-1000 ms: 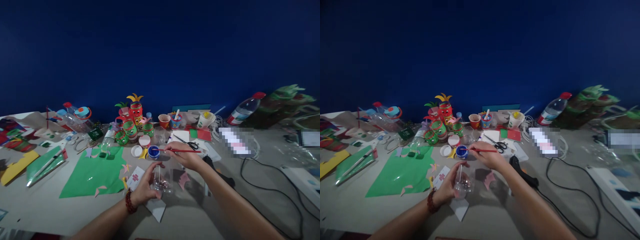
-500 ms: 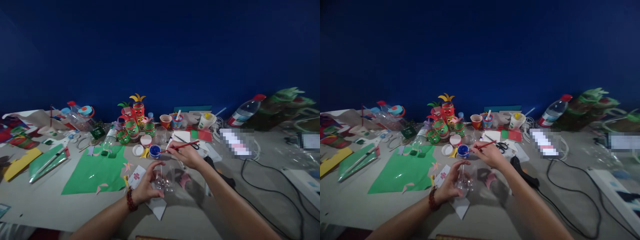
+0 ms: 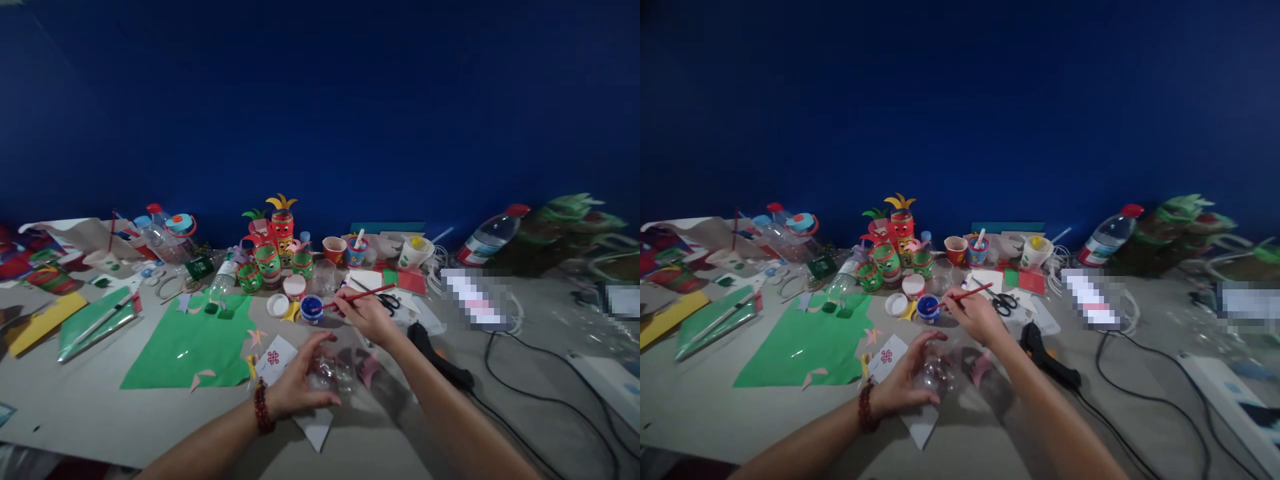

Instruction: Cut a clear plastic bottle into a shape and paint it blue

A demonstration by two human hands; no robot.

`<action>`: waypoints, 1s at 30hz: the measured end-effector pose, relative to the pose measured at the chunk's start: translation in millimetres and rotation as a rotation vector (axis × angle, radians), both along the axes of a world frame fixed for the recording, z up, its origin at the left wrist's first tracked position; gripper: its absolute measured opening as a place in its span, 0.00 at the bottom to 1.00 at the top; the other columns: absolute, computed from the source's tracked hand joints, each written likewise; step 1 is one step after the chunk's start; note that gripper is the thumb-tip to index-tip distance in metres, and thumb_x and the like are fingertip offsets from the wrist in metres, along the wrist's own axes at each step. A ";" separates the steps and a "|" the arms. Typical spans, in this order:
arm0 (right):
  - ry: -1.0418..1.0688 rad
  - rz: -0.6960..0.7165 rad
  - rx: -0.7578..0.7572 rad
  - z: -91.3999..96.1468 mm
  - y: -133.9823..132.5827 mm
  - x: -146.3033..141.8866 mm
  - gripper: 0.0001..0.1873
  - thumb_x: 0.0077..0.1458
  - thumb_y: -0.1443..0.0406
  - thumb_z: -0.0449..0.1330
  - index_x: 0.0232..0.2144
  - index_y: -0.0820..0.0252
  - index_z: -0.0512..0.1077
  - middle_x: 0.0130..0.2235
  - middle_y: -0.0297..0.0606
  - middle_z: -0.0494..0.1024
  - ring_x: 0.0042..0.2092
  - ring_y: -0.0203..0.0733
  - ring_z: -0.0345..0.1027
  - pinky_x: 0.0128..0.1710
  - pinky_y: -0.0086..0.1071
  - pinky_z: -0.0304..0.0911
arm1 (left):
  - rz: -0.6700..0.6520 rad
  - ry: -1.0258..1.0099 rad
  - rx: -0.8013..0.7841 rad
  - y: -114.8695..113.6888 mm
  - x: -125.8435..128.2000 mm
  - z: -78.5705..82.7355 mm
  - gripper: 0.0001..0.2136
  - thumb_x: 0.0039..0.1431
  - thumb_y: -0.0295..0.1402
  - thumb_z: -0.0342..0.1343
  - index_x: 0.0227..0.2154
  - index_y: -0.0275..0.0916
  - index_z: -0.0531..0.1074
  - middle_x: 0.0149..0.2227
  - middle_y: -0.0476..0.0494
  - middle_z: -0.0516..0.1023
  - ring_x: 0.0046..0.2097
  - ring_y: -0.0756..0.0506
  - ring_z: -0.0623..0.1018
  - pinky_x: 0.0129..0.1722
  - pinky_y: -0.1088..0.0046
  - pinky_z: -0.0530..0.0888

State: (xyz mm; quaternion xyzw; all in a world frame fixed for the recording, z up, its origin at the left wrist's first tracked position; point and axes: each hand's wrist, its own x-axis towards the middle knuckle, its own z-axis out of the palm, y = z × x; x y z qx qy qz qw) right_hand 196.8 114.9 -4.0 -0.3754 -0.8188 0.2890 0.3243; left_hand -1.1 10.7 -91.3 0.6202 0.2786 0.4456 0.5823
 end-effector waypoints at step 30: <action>0.277 -0.065 -0.243 -30.1 -1.2 -1.5 0.16 0.65 0.52 0.53 0.34 0.56 0.71 0.31 0.36 0.78 0.34 0.41 0.75 0.35 0.33 0.73 | 0.183 0.263 0.240 4.0 -6.1 15.5 0.45 0.40 0.52 0.70 0.61 0.47 0.60 0.64 0.31 0.58 0.62 0.30 0.65 0.46 0.57 0.80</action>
